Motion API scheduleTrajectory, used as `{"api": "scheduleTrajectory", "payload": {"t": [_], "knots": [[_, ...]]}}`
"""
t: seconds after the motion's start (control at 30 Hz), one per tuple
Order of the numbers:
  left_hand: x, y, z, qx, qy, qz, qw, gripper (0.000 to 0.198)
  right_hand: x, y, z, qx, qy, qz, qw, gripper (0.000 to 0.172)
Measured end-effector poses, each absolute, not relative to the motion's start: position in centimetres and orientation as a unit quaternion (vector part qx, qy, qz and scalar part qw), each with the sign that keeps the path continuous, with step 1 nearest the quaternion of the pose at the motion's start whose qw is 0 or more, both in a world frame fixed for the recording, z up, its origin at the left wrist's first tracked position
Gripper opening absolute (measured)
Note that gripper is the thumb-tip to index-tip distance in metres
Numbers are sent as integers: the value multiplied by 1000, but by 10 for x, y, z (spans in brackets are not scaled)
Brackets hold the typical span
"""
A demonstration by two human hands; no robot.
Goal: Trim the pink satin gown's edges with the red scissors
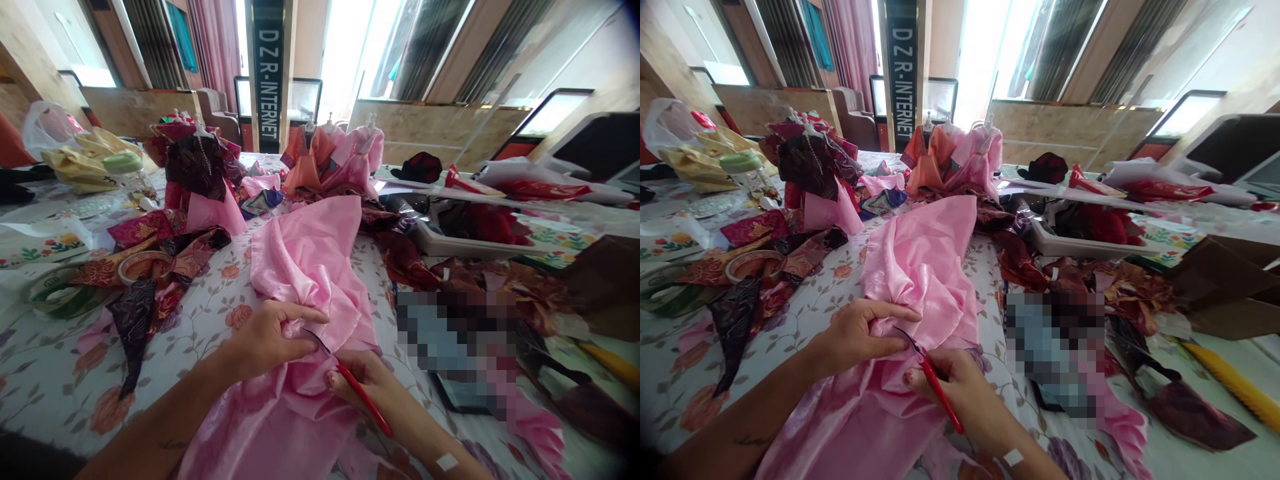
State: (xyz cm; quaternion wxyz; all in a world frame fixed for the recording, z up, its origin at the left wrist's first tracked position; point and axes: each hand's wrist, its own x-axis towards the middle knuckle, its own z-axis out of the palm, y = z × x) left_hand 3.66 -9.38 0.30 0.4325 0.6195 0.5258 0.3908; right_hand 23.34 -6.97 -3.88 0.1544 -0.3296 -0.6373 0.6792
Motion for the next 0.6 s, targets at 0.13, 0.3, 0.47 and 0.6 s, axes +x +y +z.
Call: {"api": "scheduleTrajectory", "payload": {"t": [0.13,0.3,0.47,0.6], "knots": [[37,-94,2,620,523,391,434,35,233,-70,-39,-326,-627,691,154,47],[38,-94,2,616,519,401,437,35,234,-71,-39,-331,-617,698,147,46],[38,-93,4,616,522,388,445,34,233,-72,-37,-328,-616,697,164,48],[38,-93,4,614,522,384,451,34,233,-71,-40,-325,-594,717,166,48]]}}
